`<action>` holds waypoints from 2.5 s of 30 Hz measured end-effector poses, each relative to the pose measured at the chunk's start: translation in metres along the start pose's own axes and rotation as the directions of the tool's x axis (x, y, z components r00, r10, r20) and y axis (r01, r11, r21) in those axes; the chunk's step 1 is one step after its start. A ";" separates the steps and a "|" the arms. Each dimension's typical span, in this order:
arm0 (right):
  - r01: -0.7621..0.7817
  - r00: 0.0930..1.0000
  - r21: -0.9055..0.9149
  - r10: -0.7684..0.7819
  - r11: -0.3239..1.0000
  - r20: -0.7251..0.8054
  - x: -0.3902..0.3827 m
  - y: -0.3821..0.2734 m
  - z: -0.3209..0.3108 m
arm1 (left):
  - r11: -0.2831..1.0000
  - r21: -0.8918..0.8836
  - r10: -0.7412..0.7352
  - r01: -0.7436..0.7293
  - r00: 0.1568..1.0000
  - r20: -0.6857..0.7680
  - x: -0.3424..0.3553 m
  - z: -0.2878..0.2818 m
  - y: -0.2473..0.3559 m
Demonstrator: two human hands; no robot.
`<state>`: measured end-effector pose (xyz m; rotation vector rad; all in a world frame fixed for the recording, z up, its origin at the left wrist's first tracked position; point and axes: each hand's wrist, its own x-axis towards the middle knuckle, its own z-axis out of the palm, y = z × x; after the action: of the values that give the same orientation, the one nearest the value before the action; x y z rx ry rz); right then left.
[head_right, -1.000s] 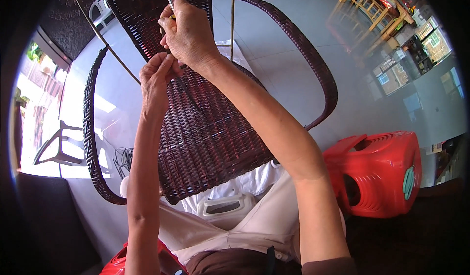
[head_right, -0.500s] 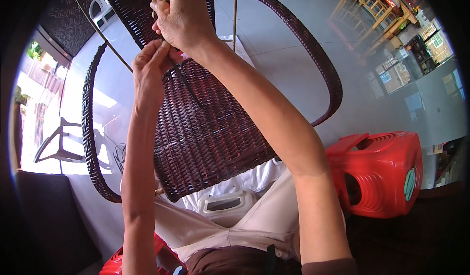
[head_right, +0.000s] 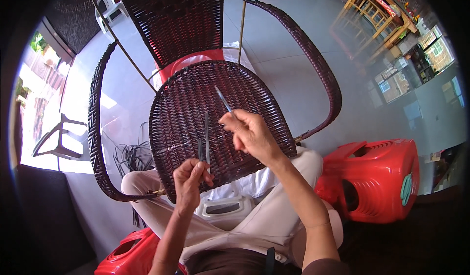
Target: The person weaves a dark plastic strip into the seat of a wicker chair, using a screwdriver and pliers to manipulate the material and secure it in place.
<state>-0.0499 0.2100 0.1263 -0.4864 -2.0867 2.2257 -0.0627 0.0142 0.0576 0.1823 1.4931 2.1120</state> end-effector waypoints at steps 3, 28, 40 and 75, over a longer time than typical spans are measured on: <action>0.001 0.993 -0.394 -0.046 0.919 -0.105 0.018 0.060 -0.022 | 0.982 -0.172 -0.098 0.080 0.990 -0.098 -0.007 -0.007 -0.034; 0.168 0.379 -0.683 -0.686 0.711 -0.621 -0.064 0.048 -0.158 | 0.926 -0.374 -0.108 -0.049 0.916 -0.387 -0.038 -0.038 -0.060; -0.006 0.620 -0.796 -0.622 0.605 -0.478 -0.044 -0.008 -0.199 | 0.884 -0.440 -0.346 0.157 0.853 -0.391 -0.084 -0.058 -0.044; -0.312 0.779 -0.916 -0.484 0.252 -0.398 0.024 -0.076 -0.165 | 0.921 0.389 0.198 -0.017 0.880 -0.431 -0.014 -0.109 0.150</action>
<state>-0.0424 0.3816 0.1894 -0.9135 -2.6060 0.1541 -0.1473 -0.1197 0.1550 -0.1183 2.2195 2.0217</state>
